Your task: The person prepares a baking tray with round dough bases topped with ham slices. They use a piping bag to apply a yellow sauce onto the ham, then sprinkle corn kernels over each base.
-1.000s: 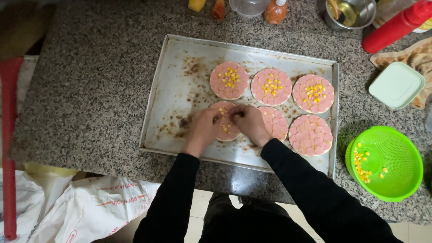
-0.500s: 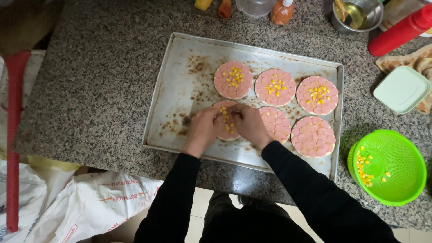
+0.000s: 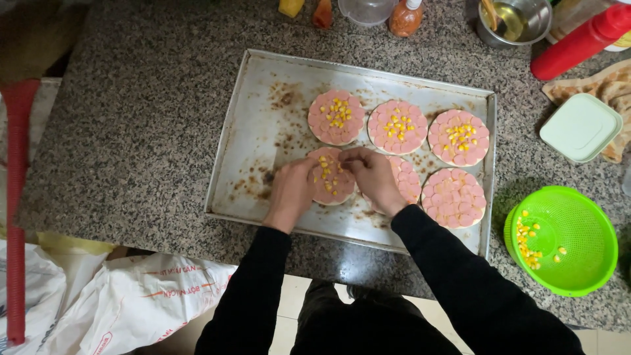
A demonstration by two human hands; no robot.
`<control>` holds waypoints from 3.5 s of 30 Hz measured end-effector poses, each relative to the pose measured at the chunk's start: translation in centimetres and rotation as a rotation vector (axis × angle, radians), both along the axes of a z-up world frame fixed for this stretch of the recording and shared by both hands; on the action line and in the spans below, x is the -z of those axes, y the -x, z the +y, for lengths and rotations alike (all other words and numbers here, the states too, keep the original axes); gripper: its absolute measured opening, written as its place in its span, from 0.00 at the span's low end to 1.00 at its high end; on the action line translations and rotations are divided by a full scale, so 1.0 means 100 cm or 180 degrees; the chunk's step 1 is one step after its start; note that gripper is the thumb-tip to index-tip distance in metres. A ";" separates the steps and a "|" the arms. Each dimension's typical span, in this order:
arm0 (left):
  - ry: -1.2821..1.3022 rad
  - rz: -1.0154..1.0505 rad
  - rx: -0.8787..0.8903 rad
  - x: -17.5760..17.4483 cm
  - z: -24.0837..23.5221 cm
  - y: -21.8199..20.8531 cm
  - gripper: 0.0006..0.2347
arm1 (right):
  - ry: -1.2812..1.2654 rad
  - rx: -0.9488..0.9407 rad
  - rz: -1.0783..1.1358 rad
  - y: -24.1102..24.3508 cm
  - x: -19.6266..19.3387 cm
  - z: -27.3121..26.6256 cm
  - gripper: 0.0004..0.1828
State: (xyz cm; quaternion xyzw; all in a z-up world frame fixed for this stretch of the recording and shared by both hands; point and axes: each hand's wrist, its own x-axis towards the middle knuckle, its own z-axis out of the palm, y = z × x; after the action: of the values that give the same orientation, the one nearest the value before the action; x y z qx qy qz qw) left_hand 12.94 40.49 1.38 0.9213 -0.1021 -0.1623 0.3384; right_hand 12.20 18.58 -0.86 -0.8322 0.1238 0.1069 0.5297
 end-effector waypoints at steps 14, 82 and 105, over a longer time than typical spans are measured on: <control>-0.0305 -0.0179 -0.0241 -0.021 0.003 0.007 0.16 | -0.0523 0.0495 0.0052 0.018 0.003 -0.041 0.18; 0.1585 -0.0626 0.0235 -0.032 -0.195 0.080 0.15 | -0.1686 0.1477 0.0425 0.108 -0.051 -0.160 0.16; -0.0981 -0.0165 -0.0148 0.024 -0.044 0.010 0.12 | -0.1983 0.1138 0.1041 0.065 -0.037 -0.049 0.20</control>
State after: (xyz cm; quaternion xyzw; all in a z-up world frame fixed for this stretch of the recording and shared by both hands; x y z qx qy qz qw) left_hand 11.97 36.13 -1.00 0.9683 -0.0634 -0.1444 0.1938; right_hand 5.74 13.70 2.79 -0.5690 0.3112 0.1765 0.7405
